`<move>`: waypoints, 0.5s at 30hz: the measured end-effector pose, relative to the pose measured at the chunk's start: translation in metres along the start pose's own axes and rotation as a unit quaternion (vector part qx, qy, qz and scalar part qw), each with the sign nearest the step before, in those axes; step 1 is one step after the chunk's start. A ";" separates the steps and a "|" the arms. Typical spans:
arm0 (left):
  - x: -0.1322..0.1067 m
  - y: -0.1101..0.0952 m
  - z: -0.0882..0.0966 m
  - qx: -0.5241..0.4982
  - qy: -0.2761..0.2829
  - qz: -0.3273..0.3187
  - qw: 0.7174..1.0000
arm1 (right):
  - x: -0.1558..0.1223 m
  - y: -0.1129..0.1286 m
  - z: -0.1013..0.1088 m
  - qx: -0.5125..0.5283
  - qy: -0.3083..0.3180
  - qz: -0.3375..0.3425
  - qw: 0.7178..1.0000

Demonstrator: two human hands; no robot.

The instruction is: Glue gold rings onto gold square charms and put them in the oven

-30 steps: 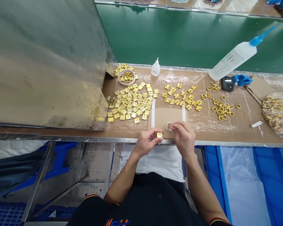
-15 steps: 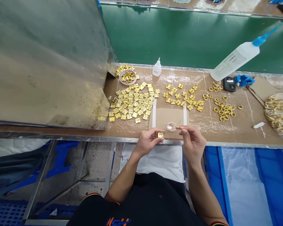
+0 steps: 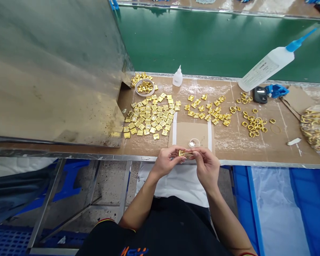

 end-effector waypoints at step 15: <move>0.001 0.001 0.000 -0.002 0.005 -0.001 1.000 | -0.001 0.001 -0.003 -0.022 0.001 0.012 1.000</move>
Point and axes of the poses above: each hand's wrist, its own x-axis towards the middle knuckle, its own z-axis out of the back of the hand, y = z × x, the point moved 2 cm from there along x, towards the middle knuckle, and after that the axes turned 10 degrees about -x, right-handed, at the moved point
